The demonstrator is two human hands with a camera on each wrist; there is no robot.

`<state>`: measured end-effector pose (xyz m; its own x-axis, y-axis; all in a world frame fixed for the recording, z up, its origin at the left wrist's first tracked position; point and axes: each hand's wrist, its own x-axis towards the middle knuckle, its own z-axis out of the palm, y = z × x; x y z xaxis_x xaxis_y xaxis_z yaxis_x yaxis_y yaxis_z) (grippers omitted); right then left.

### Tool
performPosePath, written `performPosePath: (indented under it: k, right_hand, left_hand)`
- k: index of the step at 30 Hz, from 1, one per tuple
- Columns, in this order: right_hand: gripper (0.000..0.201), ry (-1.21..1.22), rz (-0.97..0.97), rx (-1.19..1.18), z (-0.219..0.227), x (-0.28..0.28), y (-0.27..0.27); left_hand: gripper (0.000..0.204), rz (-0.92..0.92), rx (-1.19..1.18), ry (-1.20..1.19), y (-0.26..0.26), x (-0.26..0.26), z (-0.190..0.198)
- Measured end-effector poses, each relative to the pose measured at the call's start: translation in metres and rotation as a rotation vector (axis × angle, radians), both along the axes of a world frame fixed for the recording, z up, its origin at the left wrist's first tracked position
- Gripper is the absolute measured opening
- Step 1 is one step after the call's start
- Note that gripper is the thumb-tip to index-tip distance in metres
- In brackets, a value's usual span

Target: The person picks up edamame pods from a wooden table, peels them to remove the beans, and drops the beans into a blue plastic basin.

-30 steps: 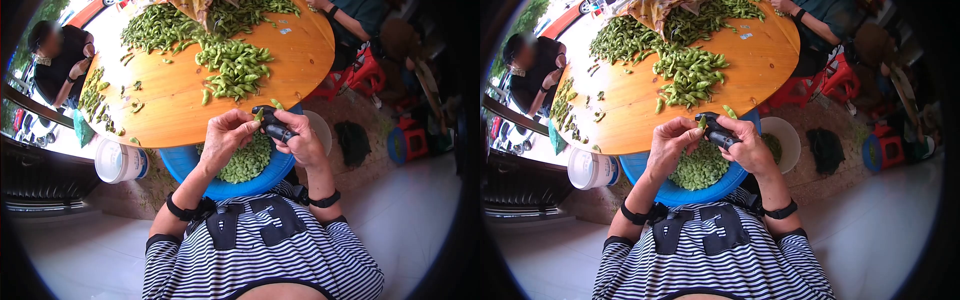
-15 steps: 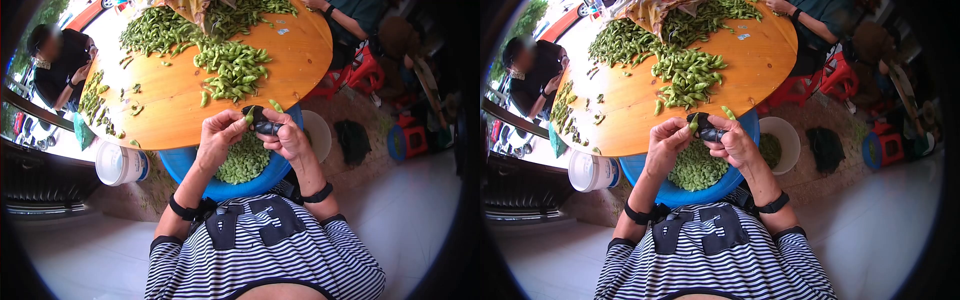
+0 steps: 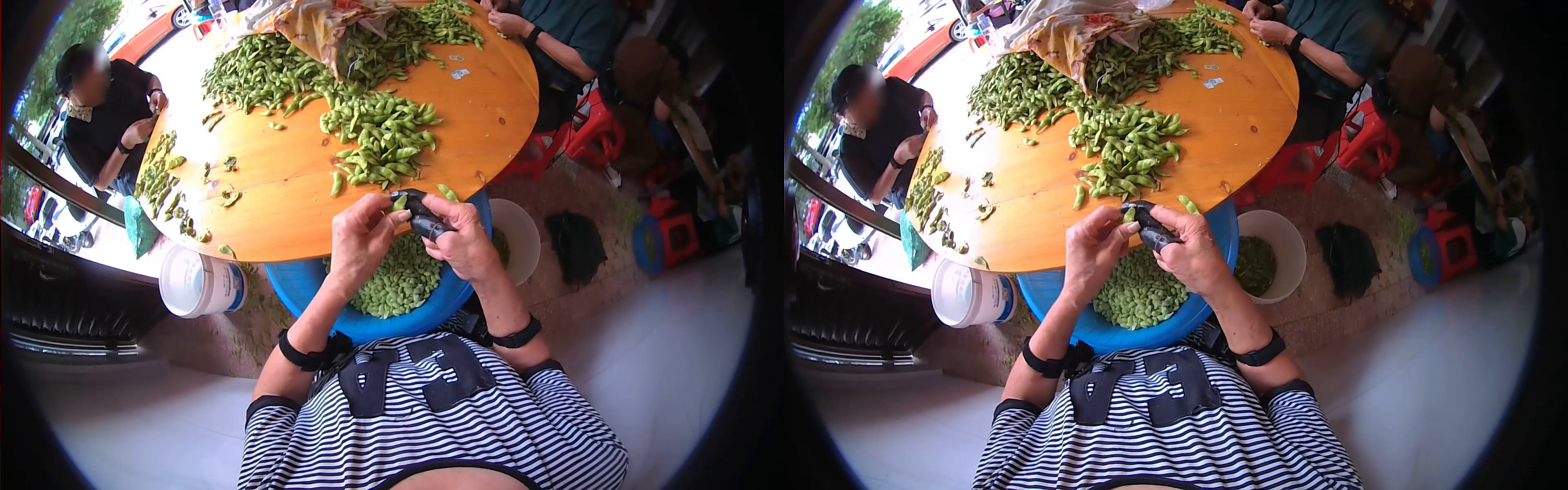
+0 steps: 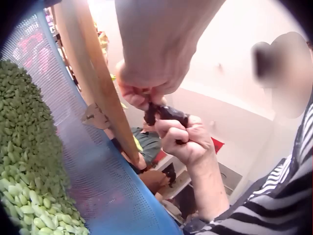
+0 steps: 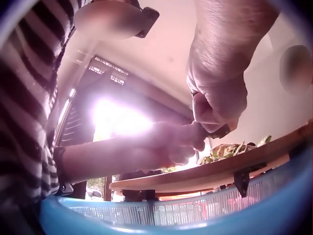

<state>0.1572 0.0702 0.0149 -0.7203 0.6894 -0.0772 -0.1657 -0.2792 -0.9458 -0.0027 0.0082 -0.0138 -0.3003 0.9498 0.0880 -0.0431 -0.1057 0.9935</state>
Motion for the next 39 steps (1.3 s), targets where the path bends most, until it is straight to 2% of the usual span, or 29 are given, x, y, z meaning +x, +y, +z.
performPosePath:
  k: [2, 4, 6, 7, 8, 10, 12, 15, 16, 18, 19, 21, 22, 24, 25, 29, 31, 32, 34, 35, 37, 39]
  right_hand:
    - [0.038, -0.084, -0.117, 0.176, -0.001, -0.007, -0.003]
    - [0.037, -0.050, -0.094, 0.119, -0.001, -0.005, -0.002]
    - [0.035, -0.017, -0.073, 0.061, -0.005, -0.002, 0.001]
    - [0.034, 0.067, -0.010, -0.045, -0.012, 0.001, 0.006]
    - [0.033, 0.151, 0.054, -0.151, -0.016, 0.004, 0.009]
    - [0.032, 0.148, 0.104, -0.246, -0.009, 0.007, 0.014]
    - [0.031, 0.146, 0.153, -0.348, -0.009, 0.006, 0.015]
    - [0.034, 0.137, 0.096, -0.218, -0.008, 0.004, 0.008]
    - [0.034, 0.133, 0.099, -0.224, -0.006, 0.000, 0.003]
    - [0.035, -0.222, -0.253, 0.774, -0.002, -0.010, -0.010]
    - [0.035, -0.321, -0.305, 0.799, 0.011, -0.012, -0.018]
    - [0.034, -0.334, -0.336, 0.827, 0.011, -0.015, -0.024]
    - [0.033, -0.345, -0.372, 0.858, 0.011, -0.016, -0.025]
    - [0.032, -0.335, -0.367, 0.855, 0.005, -0.017, -0.026]
    - [0.032, -0.323, -0.366, 0.854, 0.003, -0.017, -0.026]
    - [0.031, -0.303, -0.341, 0.791, -0.004, -0.017, -0.021]
    - [0.031, -0.284, -0.351, 0.832, -0.004, -0.017, -0.020]
    - [0.031, -0.285, -0.351, 0.832, -0.002, -0.017, -0.022]
    - [0.031, -0.253, -0.345, 0.814, 0.003, -0.018, -0.028]
    - [0.031, -0.254, -0.342, 0.813, 0.003, -0.018, -0.028]
    - [0.032, -0.265, -0.378, 0.952, 0.002, -0.018, -0.029]
    - [0.033, -0.262, -0.350, 0.918, 0.003, -0.016, -0.024]
  left_hand:
    - [0.009, 0.192, 0.183, 0.457, 0.001, 0.005, 0.003]
    - [0.013, 0.189, 0.204, 0.417, 0.001, 0.004, 0.009]
    - [0.025, -0.135, -0.135, -0.001, -0.002, -0.010, 0.011]
    - [0.030, -0.225, -0.145, -0.066, 0.001, -0.018, 0.006]
    - [0.030, -0.224, -0.145, -0.067, 0.001, -0.023, 0.006]
    - [0.027, -0.357, -0.204, -0.412, -0.001, -0.029, 0.011]
    - [0.025, -0.363, -0.249, -0.463, -0.003, -0.032, 0.017]
    - [0.025, -0.384, -0.258, -0.476, -0.004, -0.031, 0.016]
    - [0.024, -0.355, -0.221, -0.409, -0.004, -0.027, 0.014]
    - [0.024, -0.321, -0.191, -0.348, -0.005, -0.018, 0.012]
    - [0.024, -0.300, -0.144, -0.383, -0.006, -0.012, 0.016]
    - [0.024, -0.253, -0.089, -0.485, -0.007, -0.001, 0.017]
    - [0.024, -0.250, -0.091, -0.488, -0.009, 0.004, 0.013]
    - [0.023, -0.196, 0.075, -0.390, -0.012, 0.011, 0.002]
    - [0.021, -0.153, -0.034, -0.461, -0.014, 0.011, 0.004]
    - [0.017, -0.060, -0.007, -0.344, -0.010, 0.016, -0.003]
    - [0.016, -0.070, -0.138, -0.957, -0.009, 0.019, 0.022]
    - [0.016, -0.071, -0.139, -0.957, -0.008, 0.017, 0.017]
    - [0.019, -0.205, 0.040, -0.675, -0.008, 0.014, 0.007]
    - [0.019, -0.203, 0.039, -0.677, -0.009, 0.015, 0.005]
    - [0.018, -0.055, -0.063, -0.837, -0.011, 0.020, 0.015]
    - [0.016, -0.083, -0.052, -0.889, -0.009, 0.017, 0.009]
